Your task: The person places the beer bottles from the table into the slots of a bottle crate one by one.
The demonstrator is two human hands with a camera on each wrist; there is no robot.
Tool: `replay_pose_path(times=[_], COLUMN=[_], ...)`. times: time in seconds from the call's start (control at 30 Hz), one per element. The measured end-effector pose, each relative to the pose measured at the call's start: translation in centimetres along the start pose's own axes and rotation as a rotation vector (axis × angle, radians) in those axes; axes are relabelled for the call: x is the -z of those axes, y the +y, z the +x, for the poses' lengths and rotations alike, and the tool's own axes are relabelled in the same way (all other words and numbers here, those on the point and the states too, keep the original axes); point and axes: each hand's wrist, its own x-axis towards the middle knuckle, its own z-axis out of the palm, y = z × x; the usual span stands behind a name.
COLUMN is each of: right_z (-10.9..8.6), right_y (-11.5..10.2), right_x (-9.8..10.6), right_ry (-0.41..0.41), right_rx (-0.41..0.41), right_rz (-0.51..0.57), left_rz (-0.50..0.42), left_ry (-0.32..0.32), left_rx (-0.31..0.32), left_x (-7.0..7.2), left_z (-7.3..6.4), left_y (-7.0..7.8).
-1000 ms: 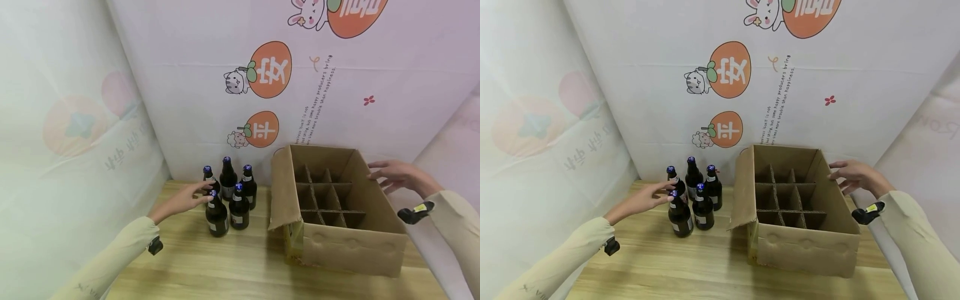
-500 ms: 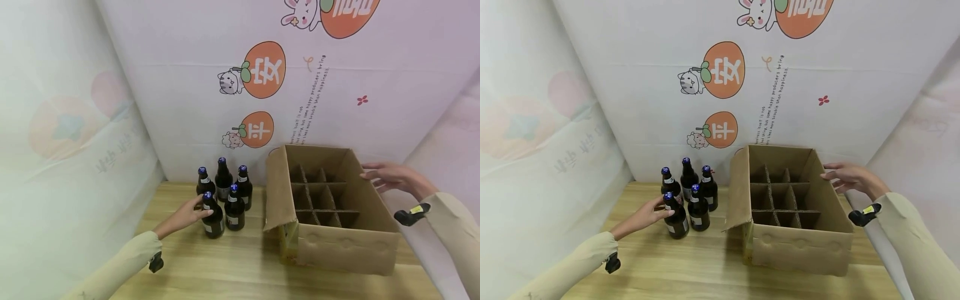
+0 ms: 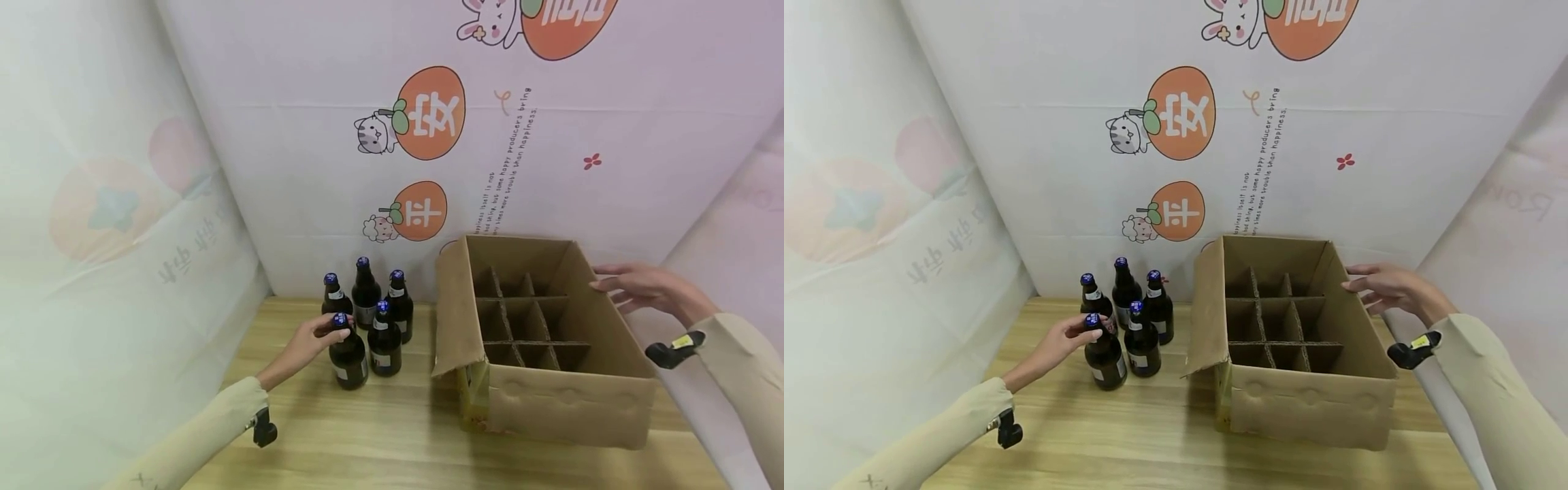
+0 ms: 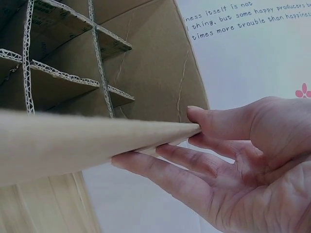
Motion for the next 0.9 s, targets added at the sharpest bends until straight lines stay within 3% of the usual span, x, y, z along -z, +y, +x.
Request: replay_pose_path(times=[0.17, 0.5, 0.9], right_z=[-0.11, -0.04, -0.18], right_y=[-0.04, -0.06, -0.10], right_x=[0.01, -0.17, -0.27], right_ry=[0.014, 0.012, 0.016], right_rx=[0.012, -0.008, -0.009], right_rz=[-0.010, -0.018, -0.008], left_rz=[-0.052, -0.032, 0.003], left_ry=[-0.009, 0.003, 0.085], left_rx=[0.027, 0.036, 0.072], left_x=[0.32, 0.46, 0.13], left_z=[0.28, 0.49, 0.12], left_y=[0.21, 0.46, 0.62])
